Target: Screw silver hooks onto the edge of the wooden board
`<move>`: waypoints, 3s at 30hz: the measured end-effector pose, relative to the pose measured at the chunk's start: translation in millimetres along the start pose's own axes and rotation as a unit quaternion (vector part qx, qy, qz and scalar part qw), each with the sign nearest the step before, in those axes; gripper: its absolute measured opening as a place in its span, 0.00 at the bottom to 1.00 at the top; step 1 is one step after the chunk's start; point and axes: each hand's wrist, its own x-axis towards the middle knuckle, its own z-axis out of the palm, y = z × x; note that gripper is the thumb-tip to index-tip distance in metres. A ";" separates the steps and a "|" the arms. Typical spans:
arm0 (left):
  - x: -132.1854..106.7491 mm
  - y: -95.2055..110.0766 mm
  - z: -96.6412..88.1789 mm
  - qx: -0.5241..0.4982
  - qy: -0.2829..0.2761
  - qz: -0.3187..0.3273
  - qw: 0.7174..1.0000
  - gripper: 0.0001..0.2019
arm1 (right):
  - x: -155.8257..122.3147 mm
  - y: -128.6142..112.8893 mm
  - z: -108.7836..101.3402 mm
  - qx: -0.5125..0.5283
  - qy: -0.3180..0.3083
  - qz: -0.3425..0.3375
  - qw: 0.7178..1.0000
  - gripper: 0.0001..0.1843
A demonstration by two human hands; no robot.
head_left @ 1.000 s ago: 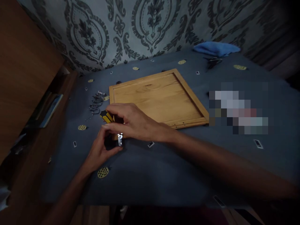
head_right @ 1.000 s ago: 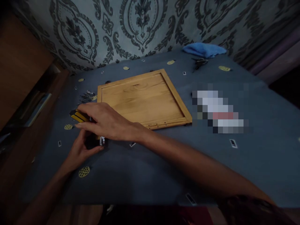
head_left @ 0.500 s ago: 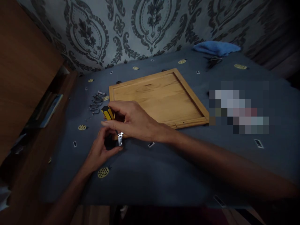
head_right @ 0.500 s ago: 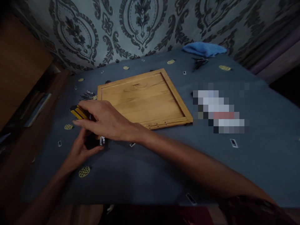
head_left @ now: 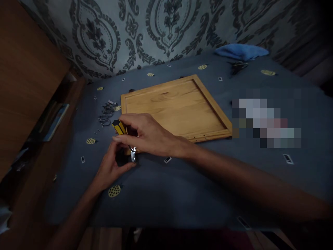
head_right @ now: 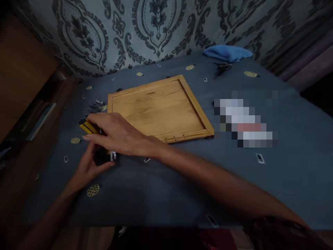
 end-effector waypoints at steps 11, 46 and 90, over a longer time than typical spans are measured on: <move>-0.9 -3.0 -0.6 0.008 0.005 0.015 1.000 0.32 | 0.3 -0.7 -0.5 0.018 -0.013 -0.011 1.000 0.19; -4.3 -14.7 0.0 0.018 0.015 0.016 1.000 0.33 | 0.6 -5.2 -7.5 -0.061 -0.066 0.023 0.996 0.23; -1.8 -10.2 1.4 0.028 0.021 0.045 0.998 0.34 | 2.5 -11.4 -22.7 -0.041 -0.142 0.053 0.988 0.17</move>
